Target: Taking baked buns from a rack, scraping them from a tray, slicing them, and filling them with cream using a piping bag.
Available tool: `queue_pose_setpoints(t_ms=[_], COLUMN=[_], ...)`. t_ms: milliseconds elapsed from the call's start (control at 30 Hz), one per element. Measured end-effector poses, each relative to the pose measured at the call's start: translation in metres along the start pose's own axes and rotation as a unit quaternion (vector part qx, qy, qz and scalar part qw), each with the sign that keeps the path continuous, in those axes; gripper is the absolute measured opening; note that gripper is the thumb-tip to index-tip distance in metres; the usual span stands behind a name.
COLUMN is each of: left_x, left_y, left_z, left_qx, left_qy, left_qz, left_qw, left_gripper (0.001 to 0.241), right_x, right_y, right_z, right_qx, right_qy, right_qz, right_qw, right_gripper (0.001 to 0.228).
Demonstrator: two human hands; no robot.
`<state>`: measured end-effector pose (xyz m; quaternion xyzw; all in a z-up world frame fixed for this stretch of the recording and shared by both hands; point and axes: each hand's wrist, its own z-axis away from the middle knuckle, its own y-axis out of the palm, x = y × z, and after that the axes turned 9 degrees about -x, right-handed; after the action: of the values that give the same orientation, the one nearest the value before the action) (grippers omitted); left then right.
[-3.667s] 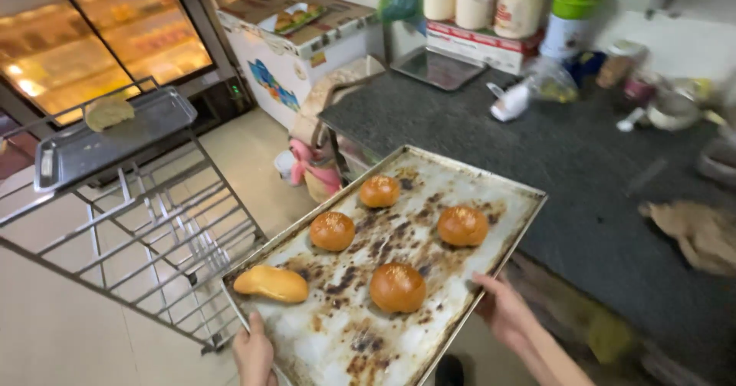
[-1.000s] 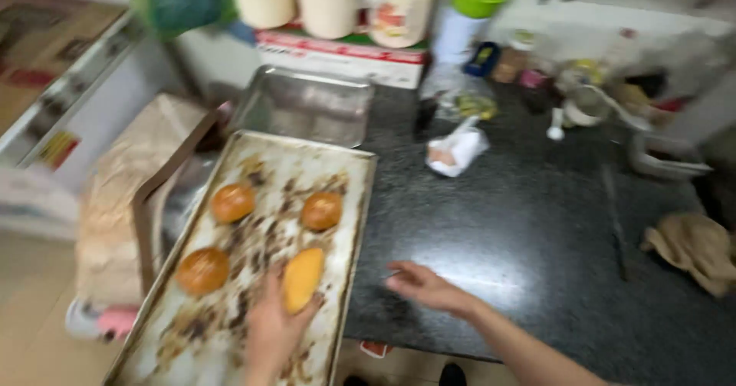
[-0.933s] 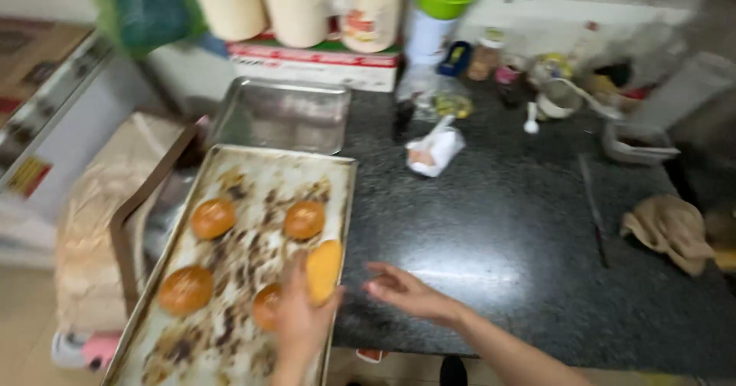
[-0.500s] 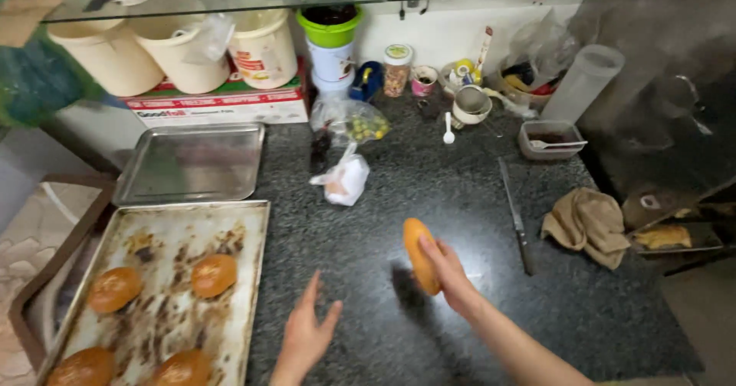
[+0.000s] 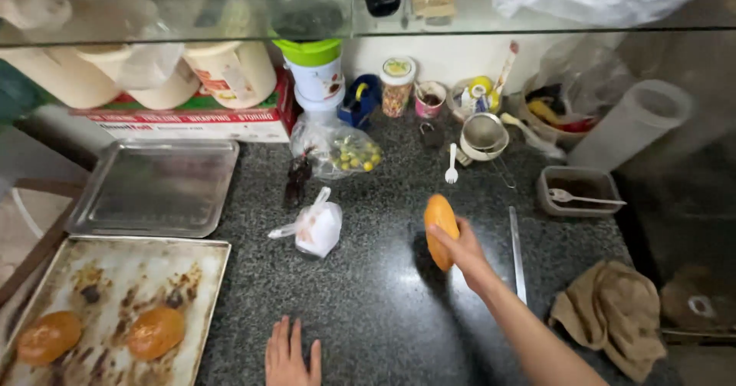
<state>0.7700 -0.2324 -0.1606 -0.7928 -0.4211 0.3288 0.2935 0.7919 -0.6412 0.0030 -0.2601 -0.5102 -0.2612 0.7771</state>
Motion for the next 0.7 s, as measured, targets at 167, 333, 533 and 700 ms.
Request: queue_pose_setpoints(t_ms=[167,333,533,700], left_x=[0.008,0.002,-0.012,-0.018], left_y=[0.009,-0.002,-0.024,-0.028], left_z=[0.022,0.016,-0.01,-0.015], left_qx=[0.055,0.091,0.125,0.124], left_qy=[-0.048,-0.066,-0.072,-0.071], left_qz=[-0.021,-0.03,-0.005,-0.011], left_qw=[0.997,0.993,0.989,0.99], left_gripper=[0.066,0.06,0.062,0.061], right_x=[-0.049,0.0,-0.026,-0.042], right_y=[0.061,0.114,0.116,0.077], right_z=[-0.129,-0.143,-0.161,-0.126], right_qx=[-0.061,-0.121,-0.139,-0.111], right_qy=[-0.161,-0.186,-0.188,-0.211], right_qz=[0.183,0.285,0.389,0.274], right_qw=[0.968,0.932,0.891,0.932], right_gripper=[0.075,0.066,0.092,0.1])
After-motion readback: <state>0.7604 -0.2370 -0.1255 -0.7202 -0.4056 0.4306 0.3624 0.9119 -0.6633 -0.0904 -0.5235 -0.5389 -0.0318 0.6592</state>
